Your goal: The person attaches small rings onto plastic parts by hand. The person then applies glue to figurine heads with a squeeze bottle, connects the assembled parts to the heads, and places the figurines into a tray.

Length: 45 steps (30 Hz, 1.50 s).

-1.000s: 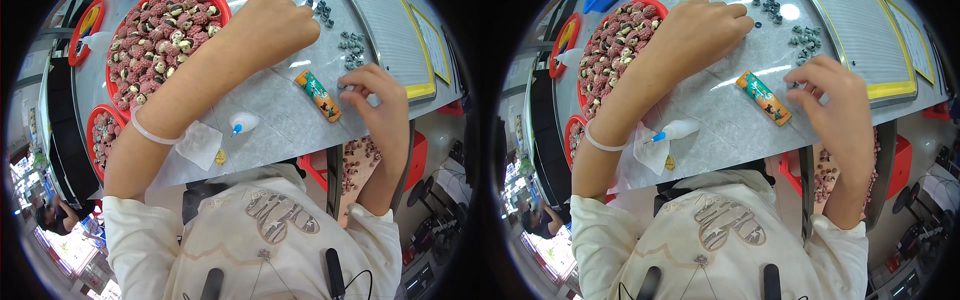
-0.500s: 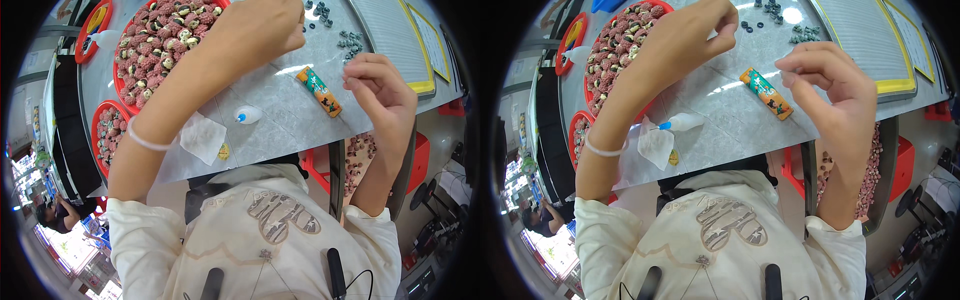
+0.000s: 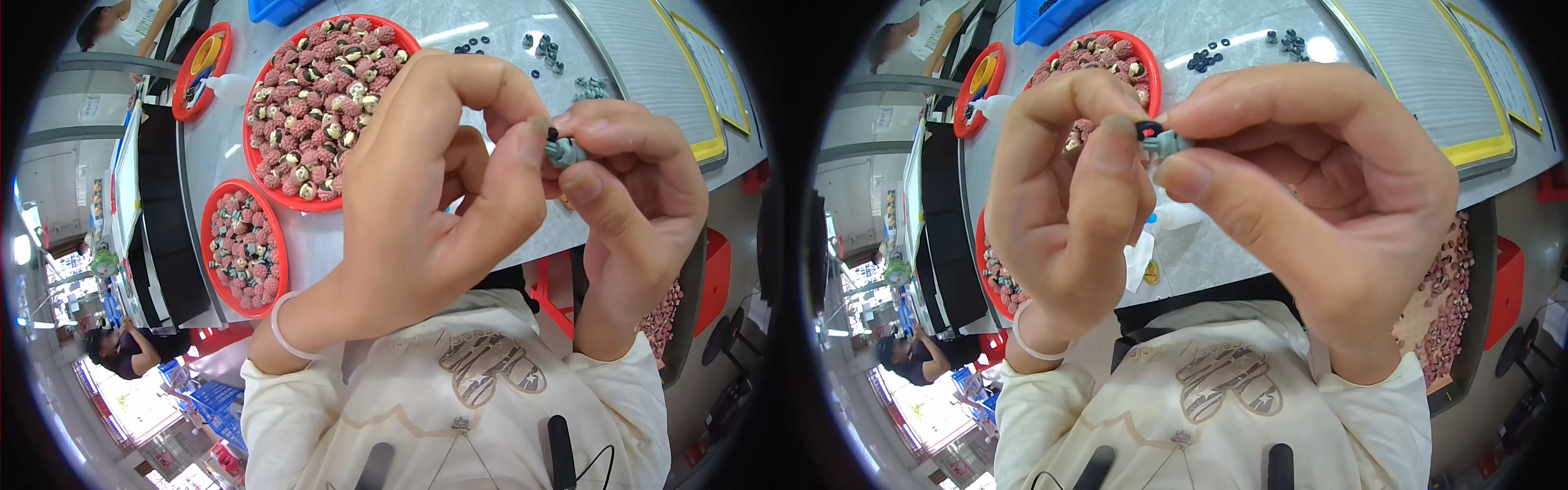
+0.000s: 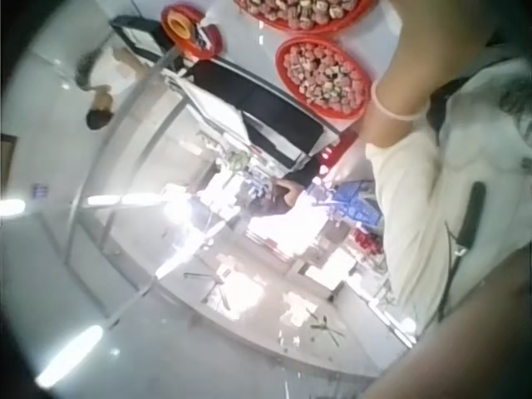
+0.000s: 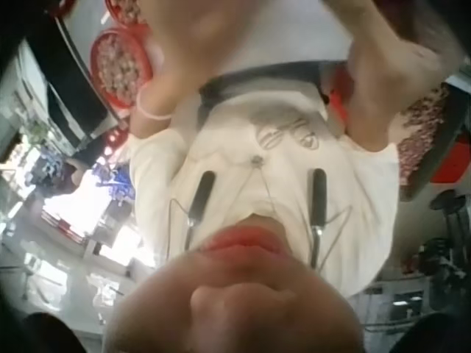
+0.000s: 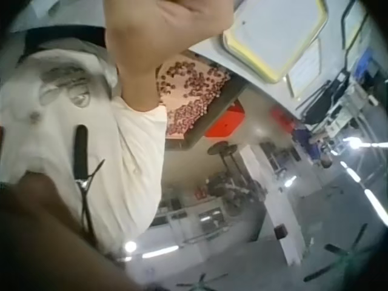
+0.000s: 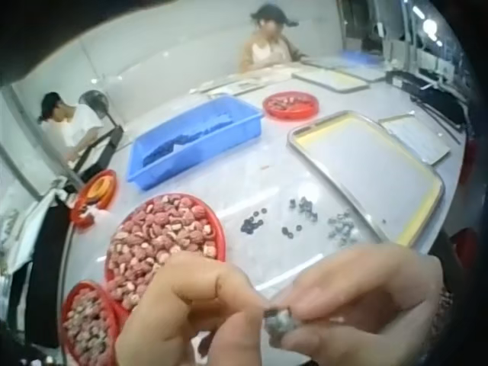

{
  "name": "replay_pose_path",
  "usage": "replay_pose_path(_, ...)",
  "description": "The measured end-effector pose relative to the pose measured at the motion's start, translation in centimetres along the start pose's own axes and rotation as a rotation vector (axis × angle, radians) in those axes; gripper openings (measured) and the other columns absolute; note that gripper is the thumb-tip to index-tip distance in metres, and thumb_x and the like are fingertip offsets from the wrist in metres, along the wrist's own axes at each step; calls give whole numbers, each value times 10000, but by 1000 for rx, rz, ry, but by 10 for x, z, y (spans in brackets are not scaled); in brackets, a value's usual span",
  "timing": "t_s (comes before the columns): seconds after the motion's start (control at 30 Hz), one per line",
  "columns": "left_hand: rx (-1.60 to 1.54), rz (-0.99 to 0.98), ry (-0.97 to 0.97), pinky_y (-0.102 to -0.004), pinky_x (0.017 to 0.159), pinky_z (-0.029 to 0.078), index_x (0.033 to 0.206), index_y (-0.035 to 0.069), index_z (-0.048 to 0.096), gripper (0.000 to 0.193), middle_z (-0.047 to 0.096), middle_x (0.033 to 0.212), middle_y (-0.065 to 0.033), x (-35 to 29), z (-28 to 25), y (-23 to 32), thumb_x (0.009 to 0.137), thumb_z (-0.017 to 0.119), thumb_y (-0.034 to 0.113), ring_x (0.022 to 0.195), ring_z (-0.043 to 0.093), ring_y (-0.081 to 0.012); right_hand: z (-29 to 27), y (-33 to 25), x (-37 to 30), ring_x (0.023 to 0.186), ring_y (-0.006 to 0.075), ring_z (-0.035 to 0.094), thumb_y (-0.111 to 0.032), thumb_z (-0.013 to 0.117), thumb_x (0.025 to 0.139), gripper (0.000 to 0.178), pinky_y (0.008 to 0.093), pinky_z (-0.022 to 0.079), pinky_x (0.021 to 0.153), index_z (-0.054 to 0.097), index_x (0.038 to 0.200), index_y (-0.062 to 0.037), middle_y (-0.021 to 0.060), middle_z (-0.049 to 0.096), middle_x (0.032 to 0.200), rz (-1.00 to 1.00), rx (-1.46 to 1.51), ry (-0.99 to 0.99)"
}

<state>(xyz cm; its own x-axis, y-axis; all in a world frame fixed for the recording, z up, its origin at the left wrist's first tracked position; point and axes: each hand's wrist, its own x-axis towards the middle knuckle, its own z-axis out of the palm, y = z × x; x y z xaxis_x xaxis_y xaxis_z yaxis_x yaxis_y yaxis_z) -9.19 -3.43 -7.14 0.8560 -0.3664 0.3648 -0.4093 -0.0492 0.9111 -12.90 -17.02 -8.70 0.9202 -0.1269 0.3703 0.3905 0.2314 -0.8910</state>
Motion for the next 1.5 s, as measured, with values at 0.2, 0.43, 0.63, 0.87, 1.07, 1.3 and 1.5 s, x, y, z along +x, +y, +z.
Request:
replay_pose_path(0.2,-304,-56,11,-164,408,319,930,-9,449,180,510,813,-65,-9,3,5,848,450,152,535,427,-36,3,1,-7,824,202,551,54,567,731,154,252,473,711,524,875,17,164,535,920,-253,-220,12)
replay_pose_path(0.43,-583,-487,-96,-159,431,335,937,27,459,233,533,883,-62,-9,-1,19,834,493,233,582,443,-40,10,3,-14,843,215,552,54,546,752,137,250,497,624,522,870,-12,174,532,938,-344,-210,97)
replay_pose_path(0.63,-656,-426,-88,-152,409,343,935,25,462,211,537,933,-72,-14,3,16,813,544,175,593,462,-36,8,6,-20,874,212,540,5,552,767,105,282,461,747,531,861,-38,162,531,952,-308,-162,116)
replay_pose_path(0.87,-501,-210,-83,-160,411,365,928,-2,461,206,516,898,-86,-15,3,3,794,574,106,602,450,-51,7,10,-22,890,202,523,-36,587,756,109,291,418,794,538,853,-36,134,536,933,-195,-7,92)
replay_pose_path(1.07,-140,116,-109,-175,497,407,913,-25,474,230,498,855,-97,-9,-7,-7,737,615,20,659,476,-108,4,14,-16,874,174,507,-64,608,747,115,262,409,760,539,835,-39,115,542,913,-106,148,76)
replay_pose_path(1.3,143,434,-172,-241,622,440,914,-34,492,252,509,856,-112,-2,-13,-14,700,626,-29,764,495,-158,-4,22,-14,853,149,490,-90,615,749,138,244,390,758,531,849,-46,90,531,907,77,379,-38)
replay_pose_path(1.5,207,176,-117,-192,546,409,895,-29,522,168,557,858,-96,23,-25,-8,736,579,-20,641,503,-100,-46,26,5,787,109,525,-41,552,768,157,212,414,716,563,917,6,83,563,874,100,80,133)
